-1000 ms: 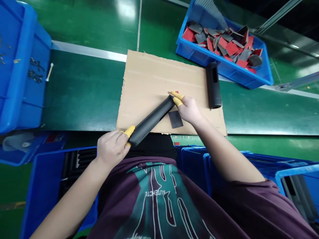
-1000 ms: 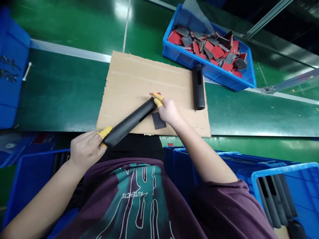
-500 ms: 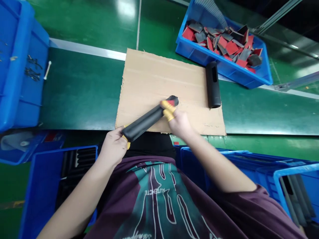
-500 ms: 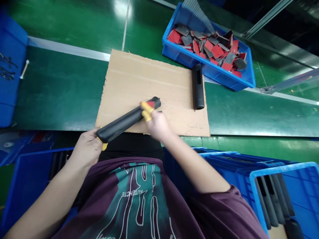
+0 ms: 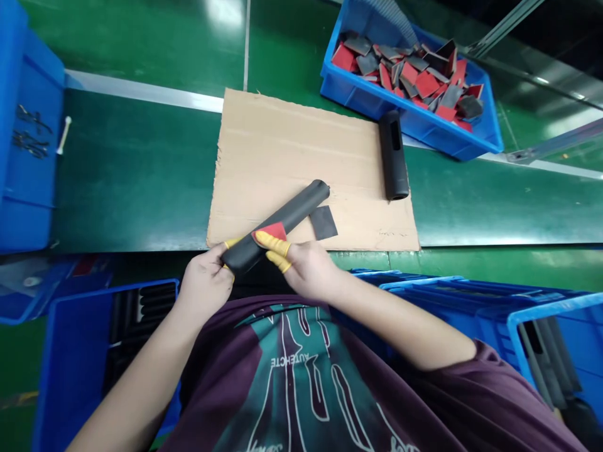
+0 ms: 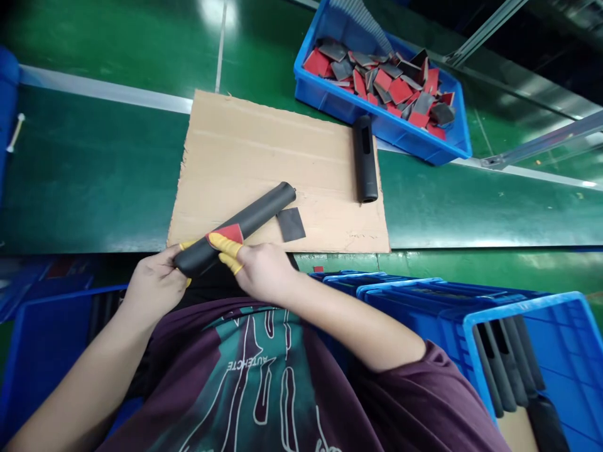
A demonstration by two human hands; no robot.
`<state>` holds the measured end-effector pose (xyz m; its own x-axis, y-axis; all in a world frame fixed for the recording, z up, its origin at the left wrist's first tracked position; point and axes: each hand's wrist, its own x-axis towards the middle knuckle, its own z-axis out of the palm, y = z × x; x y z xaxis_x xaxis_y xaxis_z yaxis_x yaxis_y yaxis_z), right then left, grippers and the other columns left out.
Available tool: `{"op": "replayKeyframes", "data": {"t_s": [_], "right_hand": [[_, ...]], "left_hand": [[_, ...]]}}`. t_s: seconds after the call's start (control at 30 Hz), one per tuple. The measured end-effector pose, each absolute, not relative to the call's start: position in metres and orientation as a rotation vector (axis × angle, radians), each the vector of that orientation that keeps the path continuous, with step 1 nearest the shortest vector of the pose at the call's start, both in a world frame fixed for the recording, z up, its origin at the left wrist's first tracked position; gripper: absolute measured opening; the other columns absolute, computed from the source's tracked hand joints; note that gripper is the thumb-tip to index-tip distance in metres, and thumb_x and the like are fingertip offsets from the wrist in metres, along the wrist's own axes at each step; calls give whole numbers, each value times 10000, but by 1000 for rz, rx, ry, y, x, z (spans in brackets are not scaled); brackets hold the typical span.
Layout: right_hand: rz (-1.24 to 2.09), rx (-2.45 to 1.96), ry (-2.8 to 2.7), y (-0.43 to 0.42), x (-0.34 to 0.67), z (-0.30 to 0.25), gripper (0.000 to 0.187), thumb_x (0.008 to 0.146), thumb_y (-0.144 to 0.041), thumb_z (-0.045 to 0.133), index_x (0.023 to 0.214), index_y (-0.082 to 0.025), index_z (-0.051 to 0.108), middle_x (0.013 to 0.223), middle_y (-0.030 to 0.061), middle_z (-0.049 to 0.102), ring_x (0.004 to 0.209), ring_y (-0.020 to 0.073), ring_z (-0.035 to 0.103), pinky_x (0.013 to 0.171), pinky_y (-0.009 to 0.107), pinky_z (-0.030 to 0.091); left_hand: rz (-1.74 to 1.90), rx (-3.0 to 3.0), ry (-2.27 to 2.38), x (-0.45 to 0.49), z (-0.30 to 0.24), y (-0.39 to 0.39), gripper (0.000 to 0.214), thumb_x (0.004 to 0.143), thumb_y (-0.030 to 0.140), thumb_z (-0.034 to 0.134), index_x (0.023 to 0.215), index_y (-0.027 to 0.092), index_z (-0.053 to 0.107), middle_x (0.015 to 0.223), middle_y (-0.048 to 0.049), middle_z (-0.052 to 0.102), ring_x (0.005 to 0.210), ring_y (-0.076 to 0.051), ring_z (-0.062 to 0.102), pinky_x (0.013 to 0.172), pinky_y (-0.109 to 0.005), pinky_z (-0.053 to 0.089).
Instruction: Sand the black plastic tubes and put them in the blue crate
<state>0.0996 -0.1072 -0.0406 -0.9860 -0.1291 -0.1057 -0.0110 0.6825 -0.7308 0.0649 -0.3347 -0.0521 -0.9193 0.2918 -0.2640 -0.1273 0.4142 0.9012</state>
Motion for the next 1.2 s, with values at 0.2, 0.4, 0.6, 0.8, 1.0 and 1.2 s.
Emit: {"op": "replayKeyframes", "data": {"t_s": [0.2, 0.4, 0.6, 0.8, 1.0, 1.2], "right_hand": [[-1398, 419, 2930, -79, 73, -48, 425, 980, -194, 446, 1351, -170, 651, 1377, 66, 685, 1328, 218, 607, 1180, 419, 460], [-1220, 41, 2805, -101, 88, -46, 383, 959, -314, 557, 1311, -249, 696, 1088, 60, 796, 1105, 258, 731, 1054, 457, 577], [-1341, 382, 2920, -72, 79, -51, 429, 960, -292, 512, 1353, -204, 658, 1326, 59, 714, 1249, 258, 666, 1138, 475, 513], [-1374, 299, 2895, -69, 78, -51, 404, 957, -271, 505, 1317, -230, 684, 1324, 36, 717, 1300, 236, 633, 1155, 460, 493], [-1233, 182, 2847, -83, 90, -50, 473, 940, -366, 557, 1372, -196, 650, 1070, 91, 801, 930, 271, 766, 946, 473, 630], [-1385, 448, 2917, -52, 69, -53, 466, 922, -292, 534, 1359, -175, 647, 1311, 47, 724, 1187, 256, 697, 1094, 466, 538]], "left_hand": [[1454, 142, 2351, 66, -55, -336, 458, 622, 214, 501, 997, 186, 761, 838, -18, 747, 852, -200, 687, 808, -248, 555], [1354, 240, 2439, 65, -60, -341, 430, 640, 228, 495, 974, 186, 763, 781, -17, 743, 838, -207, 691, 848, -271, 562], [1132, 424, 2689, 68, -69, -346, 498, 729, 232, 452, 1117, 179, 759, 860, -60, 772, 813, -228, 723, 805, -307, 573], [948, 709, 2871, 66, -75, -350, 510, 759, 205, 429, 1140, 156, 765, 922, -112, 790, 801, -267, 738, 759, -357, 577], [1126, 486, 2711, 61, -68, -349, 512, 741, 230, 460, 1161, 189, 751, 895, -59, 784, 751, -214, 703, 760, -319, 565], [1649, 176, 2188, 60, -56, -342, 395, 650, 200, 562, 980, 201, 779, 779, -9, 731, 591, -116, 569, 616, -235, 517]]}}
